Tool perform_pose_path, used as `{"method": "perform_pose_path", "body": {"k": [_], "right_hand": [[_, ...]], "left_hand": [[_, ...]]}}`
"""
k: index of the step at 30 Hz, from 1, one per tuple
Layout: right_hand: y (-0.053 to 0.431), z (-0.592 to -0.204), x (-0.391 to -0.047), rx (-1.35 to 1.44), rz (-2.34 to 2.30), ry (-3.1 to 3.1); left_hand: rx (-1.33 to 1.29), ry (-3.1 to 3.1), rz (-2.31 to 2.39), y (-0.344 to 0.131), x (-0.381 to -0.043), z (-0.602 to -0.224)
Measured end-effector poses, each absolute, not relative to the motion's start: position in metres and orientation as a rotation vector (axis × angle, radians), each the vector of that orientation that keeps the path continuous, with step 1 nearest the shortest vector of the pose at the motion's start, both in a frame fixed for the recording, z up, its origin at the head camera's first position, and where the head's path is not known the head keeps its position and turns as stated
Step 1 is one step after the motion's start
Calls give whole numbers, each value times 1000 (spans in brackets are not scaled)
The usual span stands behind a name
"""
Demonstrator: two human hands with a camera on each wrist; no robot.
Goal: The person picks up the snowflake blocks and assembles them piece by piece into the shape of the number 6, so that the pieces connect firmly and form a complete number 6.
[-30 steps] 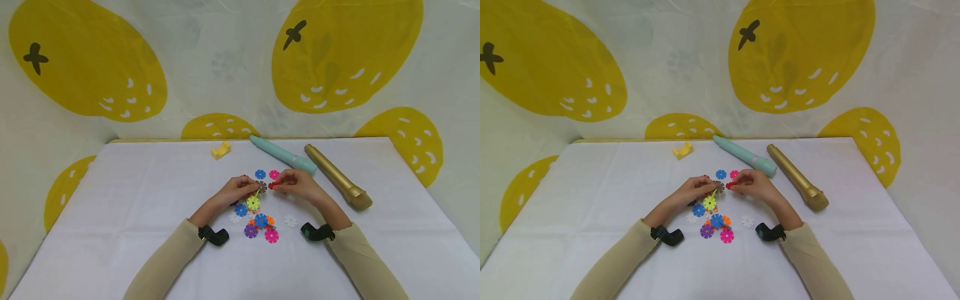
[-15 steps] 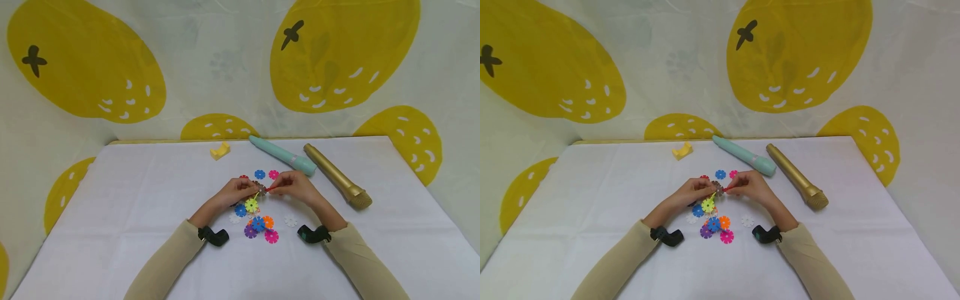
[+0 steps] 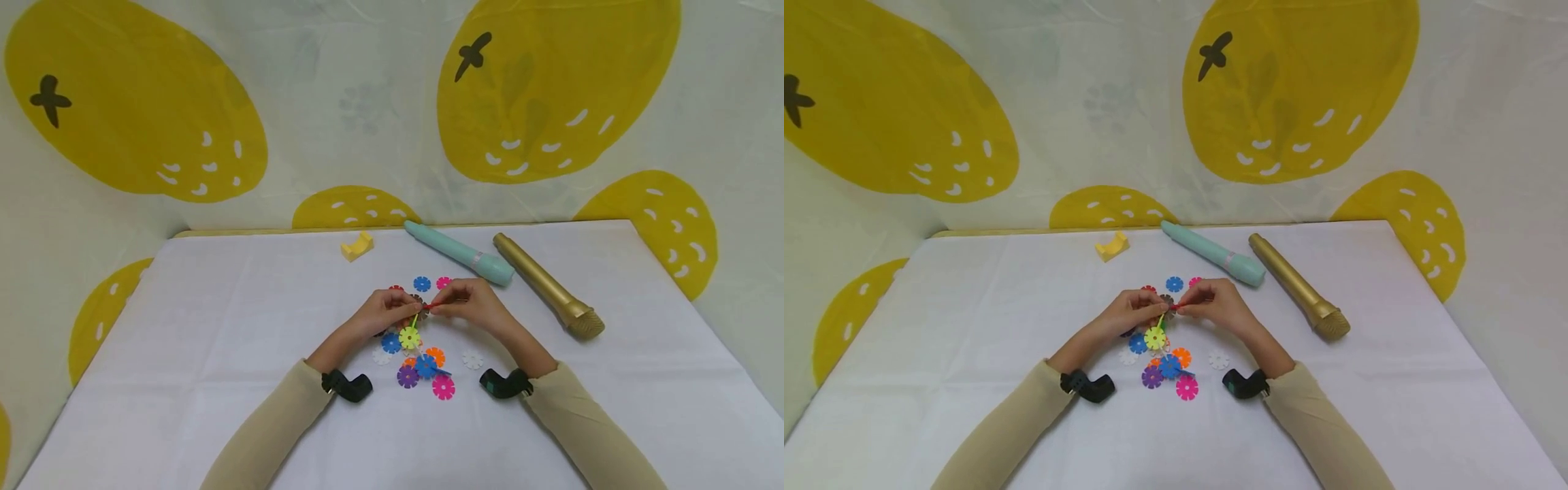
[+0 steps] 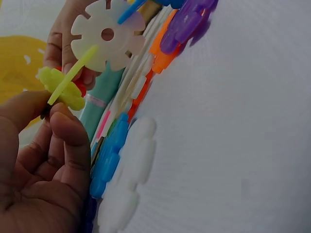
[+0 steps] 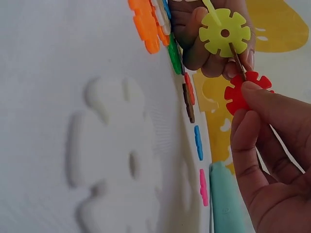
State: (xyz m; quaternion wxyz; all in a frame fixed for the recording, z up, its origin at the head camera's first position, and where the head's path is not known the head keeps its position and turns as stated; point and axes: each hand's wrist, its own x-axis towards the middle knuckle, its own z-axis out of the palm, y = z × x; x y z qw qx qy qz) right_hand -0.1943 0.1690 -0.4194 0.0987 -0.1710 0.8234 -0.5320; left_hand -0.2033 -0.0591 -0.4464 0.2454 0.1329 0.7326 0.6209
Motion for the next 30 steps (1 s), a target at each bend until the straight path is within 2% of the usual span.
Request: {"method": "perform_pose_path", "body": {"k": [11, 30], "right_hand": [[174, -419, -198, -408, -1438, 2352], [173, -423, -192, -781, -1095, 2302]], "left_hand": [[374, 1985, 1746, -61, -205, -449], [389, 1946, 1779, -60, -203, -448]]}}
